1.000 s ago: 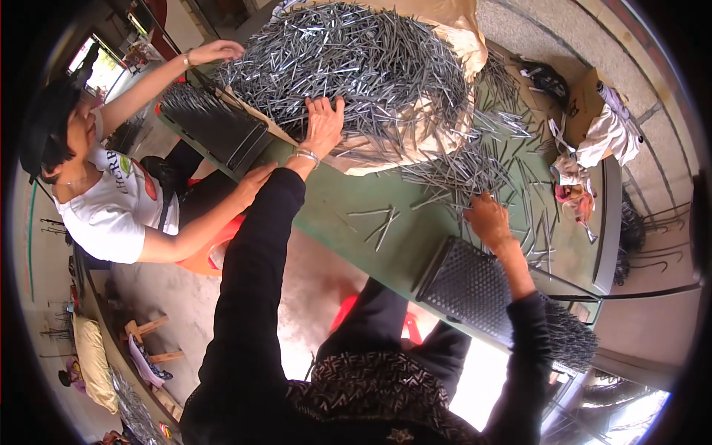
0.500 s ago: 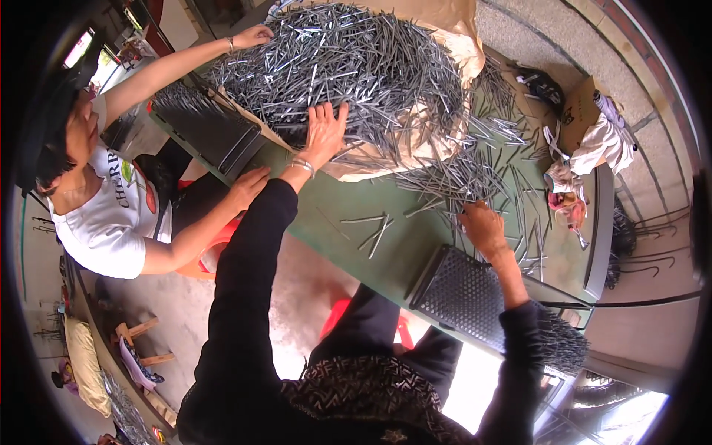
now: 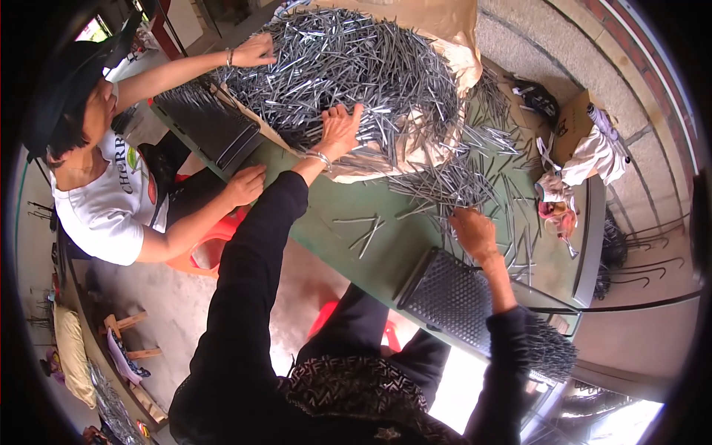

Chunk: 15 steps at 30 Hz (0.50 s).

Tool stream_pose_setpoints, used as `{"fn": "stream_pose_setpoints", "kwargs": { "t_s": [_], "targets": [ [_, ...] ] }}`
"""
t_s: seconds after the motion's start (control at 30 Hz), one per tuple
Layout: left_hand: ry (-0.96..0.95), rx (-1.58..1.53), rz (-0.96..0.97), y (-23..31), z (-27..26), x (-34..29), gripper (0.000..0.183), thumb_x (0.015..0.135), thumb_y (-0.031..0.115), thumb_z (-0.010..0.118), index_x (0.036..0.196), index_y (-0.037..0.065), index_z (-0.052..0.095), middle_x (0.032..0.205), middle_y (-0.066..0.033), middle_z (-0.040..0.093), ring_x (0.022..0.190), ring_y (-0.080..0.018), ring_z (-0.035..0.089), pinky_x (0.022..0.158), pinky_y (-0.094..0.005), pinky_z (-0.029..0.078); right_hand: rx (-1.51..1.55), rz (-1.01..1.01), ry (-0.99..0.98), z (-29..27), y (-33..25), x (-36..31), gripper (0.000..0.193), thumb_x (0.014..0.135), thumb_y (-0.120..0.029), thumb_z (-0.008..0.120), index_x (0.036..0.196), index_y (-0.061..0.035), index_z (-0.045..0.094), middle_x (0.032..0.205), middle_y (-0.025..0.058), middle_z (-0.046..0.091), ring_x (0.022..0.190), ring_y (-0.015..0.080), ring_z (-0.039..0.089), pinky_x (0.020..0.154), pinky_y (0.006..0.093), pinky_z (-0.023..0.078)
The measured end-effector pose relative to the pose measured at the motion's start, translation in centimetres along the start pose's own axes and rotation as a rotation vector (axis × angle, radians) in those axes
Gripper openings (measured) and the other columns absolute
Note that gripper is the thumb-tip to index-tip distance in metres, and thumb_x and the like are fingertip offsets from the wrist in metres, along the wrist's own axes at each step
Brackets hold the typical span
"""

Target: Bundling thin metal rods together on a workbench for fabrication.

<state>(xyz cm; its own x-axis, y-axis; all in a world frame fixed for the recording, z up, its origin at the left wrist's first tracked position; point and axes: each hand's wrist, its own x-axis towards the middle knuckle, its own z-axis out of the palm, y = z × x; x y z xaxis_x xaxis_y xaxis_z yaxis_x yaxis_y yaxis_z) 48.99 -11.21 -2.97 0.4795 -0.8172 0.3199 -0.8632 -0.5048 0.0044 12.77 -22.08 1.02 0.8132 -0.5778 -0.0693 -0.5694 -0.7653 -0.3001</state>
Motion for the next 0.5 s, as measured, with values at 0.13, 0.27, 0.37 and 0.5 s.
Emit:
{"fn": "stream_pose_setpoints", "kwargs": {
  "t_s": [0.13,0.27,0.37,0.5],
  "targets": [
    [0.014,-0.078,-0.052,4.6,-0.3,-0.5,0.073,0.059,0.014,0.081,0.119,0.011,0.039,0.099,-0.0225,0.052,0.092,-0.0359,0.055,0.074,-0.0490,0.041,0.021,0.011,0.013,-0.2,0.6,-0.4,0.026,0.089,-0.031,0.057,0.092,-0.0073,0.066,0.096,0.0174,0.066,0.090,0.0391,0.063,0.076,0.0492,0.049],
    [-0.129,-0.173,-0.159,8.1,-1.3,-0.1,0.085,0.055,0.024,0.089,0.121,0.009,0.036,0.102,-0.0252,0.053,0.094,-0.0404,0.058,0.070,-0.0521,0.047,0.031,0.030,0.023,0.9,1.1,0.6,0.026,0.088,-0.032,0.061,0.101,-0.0100,0.069,0.086,0.0159,0.068,0.081,0.0349,0.065,0.072,0.0438,0.051],
    [-0.149,-0.121,-0.145,10.8,-0.9,-0.8,0.077,0.057,0.022,0.085,0.118,0.007,0.040,0.101,-0.0259,0.053,0.091,-0.0385,0.059,0.060,-0.0480,0.049,0.272,0.001,0.079,0.9,0.3,1.4,0.029,0.088,-0.032,0.063,0.096,-0.0048,0.069,0.081,0.0153,0.068,0.077,0.0290,0.068,0.070,0.0388,0.052],
    [-0.155,-0.216,-0.103,14.9,-1.7,-1.7,0.045,0.073,0.012,0.070,0.111,0.001,0.048,0.099,-0.0312,0.053,0.088,-0.0417,0.060,0.055,-0.0599,0.050,0.576,0.143,-0.019,2.6,0.3,4.6,0.031,0.091,-0.030,0.061,0.100,-0.0006,0.067,0.084,0.0135,0.070,0.076,0.0236,0.068,0.066,0.0338,0.052]
  ]
}}
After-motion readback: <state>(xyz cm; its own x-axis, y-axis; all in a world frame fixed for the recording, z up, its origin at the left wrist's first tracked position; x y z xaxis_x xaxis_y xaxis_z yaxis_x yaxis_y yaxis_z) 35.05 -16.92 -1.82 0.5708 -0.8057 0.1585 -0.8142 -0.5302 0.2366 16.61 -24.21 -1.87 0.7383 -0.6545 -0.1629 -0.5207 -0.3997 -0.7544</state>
